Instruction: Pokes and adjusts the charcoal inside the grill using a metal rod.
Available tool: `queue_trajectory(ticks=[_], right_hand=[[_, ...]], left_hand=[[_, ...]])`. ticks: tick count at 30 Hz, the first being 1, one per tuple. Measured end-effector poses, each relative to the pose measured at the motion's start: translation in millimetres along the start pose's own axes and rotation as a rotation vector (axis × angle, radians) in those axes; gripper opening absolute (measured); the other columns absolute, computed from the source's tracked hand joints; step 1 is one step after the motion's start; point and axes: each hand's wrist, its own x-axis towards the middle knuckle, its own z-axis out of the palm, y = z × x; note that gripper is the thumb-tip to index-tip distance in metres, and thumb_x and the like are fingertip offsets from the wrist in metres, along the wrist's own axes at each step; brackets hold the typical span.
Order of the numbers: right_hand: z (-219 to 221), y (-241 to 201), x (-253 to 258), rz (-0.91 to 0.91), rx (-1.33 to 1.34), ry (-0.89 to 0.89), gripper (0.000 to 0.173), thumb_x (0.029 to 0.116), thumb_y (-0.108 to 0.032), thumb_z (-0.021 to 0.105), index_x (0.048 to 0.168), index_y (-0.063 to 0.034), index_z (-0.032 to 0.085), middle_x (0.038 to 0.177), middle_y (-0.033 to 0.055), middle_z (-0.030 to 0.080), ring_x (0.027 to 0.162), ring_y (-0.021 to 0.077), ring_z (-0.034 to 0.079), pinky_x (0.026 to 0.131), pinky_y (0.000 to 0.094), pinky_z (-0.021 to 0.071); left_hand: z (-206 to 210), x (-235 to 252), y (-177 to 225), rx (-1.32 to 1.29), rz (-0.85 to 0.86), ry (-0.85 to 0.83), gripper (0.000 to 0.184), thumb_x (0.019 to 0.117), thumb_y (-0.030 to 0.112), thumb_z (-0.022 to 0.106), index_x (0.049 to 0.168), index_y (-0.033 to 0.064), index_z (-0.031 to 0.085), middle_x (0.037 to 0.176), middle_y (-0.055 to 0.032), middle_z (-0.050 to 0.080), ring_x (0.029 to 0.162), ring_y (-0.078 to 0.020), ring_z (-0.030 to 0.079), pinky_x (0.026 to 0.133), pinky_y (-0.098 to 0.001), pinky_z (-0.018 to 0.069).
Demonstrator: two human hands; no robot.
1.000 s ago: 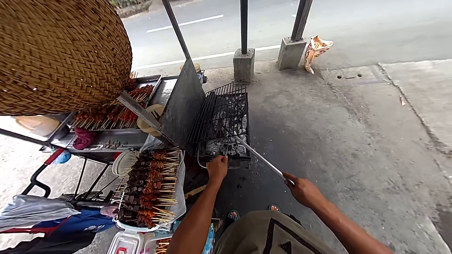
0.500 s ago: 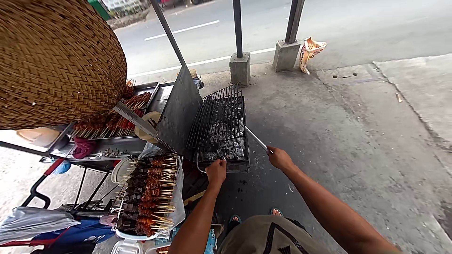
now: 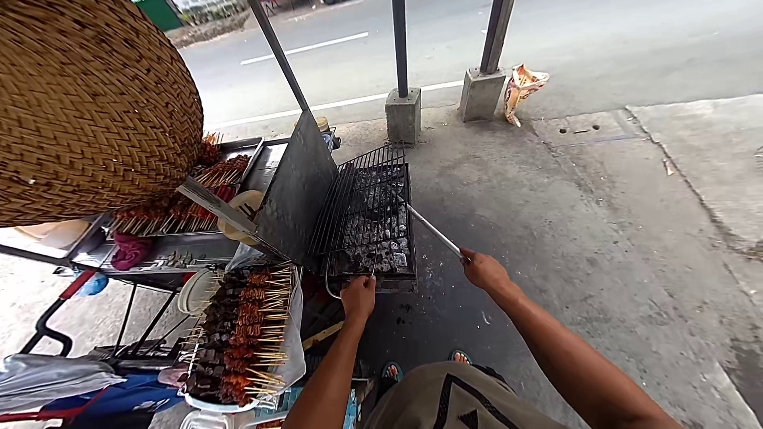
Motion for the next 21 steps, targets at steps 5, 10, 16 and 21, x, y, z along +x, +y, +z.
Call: queue_trajectory(ticks=[5, 10, 16, 21], right_hand=[[-15.1, 1.6, -2.1, -0.008, -0.027, 0.028, 0.043, 0.1073, -0.029, 0.043, 0.148, -0.0271, 0.055, 0.125, 0.0169, 0.071, 0.117, 0.0393, 0.067, 0.094, 0.0635, 0.0527], [-29.4, 34.2, -66.4, 0.071, -0.068, 0.05, 0.045, 0.1093, -0.032, 0.042, 0.154, -0.0329, 0.048, 0.119, 0.0179, 0.072, 0.111, 0.0414, 0.069, 0.091, 0.064, 0.0533], [-23.0, 33.7, -54.2, 0.067, -0.076, 0.054, 0.046, 0.1093, -0.032, 0.04, 0.154, -0.0317, 0.048, 0.121, 0.0175, 0.072, 0.114, 0.0406, 0.068, 0.092, 0.0629, 0.0534], [-16.7, 22.6, -44.3, 0.041, -0.1, 0.04, 0.045, 0.1082, -0.032, 0.041, 0.153, -0.0315, 0.05, 0.123, 0.0159, 0.072, 0.115, 0.0393, 0.068, 0.093, 0.0623, 0.0532]], left_hand=[[3.6, 1.6, -6.1, 0.016, -0.002, 0.006, 0.042, 0.1074, 0.043, 0.046, 0.106, 0.0119, 0.074, 0.1, -0.0072, 0.073, 0.1, -0.023, 0.067, 0.098, -0.0513, 0.0441], [0.8, 2.2, -9.6, 0.024, 0.002, -0.012, 0.042, 0.1078, 0.043, 0.045, 0.109, 0.0115, 0.074, 0.103, -0.0073, 0.074, 0.103, -0.0228, 0.067, 0.103, -0.0514, 0.0409], [7.2, 3.4, -12.1, 0.03, 0.008, -0.015, 0.043, 0.1075, 0.044, 0.046, 0.107, 0.0124, 0.074, 0.101, -0.0063, 0.073, 0.103, -0.0227, 0.067, 0.103, -0.0515, 0.0413], [5.6, 3.7, -14.3, 0.03, 0.005, -0.019, 0.042, 0.1076, 0.043, 0.046, 0.107, 0.0124, 0.074, 0.102, -0.0066, 0.073, 0.103, -0.0228, 0.067, 0.102, -0.0512, 0.0418]])
